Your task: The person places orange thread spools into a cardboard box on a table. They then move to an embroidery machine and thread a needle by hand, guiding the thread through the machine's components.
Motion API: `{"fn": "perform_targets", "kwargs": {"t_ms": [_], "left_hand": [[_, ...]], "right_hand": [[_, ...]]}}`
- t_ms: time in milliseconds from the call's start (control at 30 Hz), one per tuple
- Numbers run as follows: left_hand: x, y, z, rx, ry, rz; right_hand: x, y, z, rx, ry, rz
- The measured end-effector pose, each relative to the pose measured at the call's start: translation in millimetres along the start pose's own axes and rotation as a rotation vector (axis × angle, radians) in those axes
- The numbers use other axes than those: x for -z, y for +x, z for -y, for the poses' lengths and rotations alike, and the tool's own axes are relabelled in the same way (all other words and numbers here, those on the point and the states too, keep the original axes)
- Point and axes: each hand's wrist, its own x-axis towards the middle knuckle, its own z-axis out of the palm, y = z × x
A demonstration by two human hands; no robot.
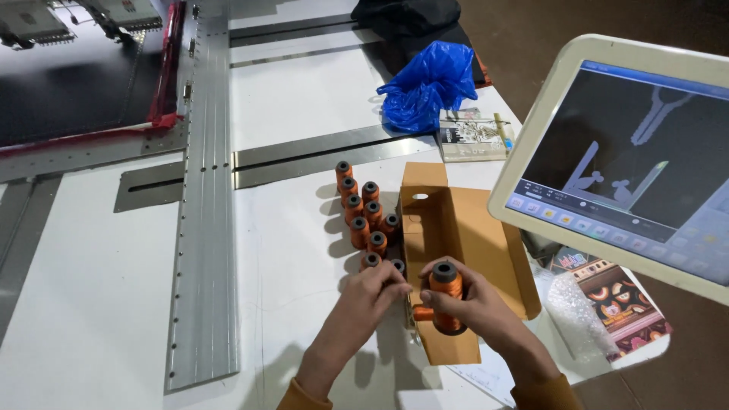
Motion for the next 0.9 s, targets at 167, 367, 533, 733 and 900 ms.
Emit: {"fn": "perform_targets", "kwargs": {"t_ms": [167, 367, 533, 733, 900], "left_hand": [[-21, 1, 10, -0.003, 0.167, 0.066], [-46, 8, 18, -0.223, 0.498, 0.021], [-48, 11, 16, -0.263, 0.498, -0.087], [-58, 12, 27, -0.24, 0.438, -0.201], [-67, 14, 41, -0.161, 0.344, -0.261]], "right_hand": [[9, -1, -8, -0.038, -0.068, 0.01], [16, 0, -15, -0.017, -0.114, 0.056], [14, -2, -15, 0.007, -0.084, 0.088], [10, 2, -17, 0.062, -0.023, 0.086], [7, 7, -11, -0.12, -0.005, 0.05]]}}
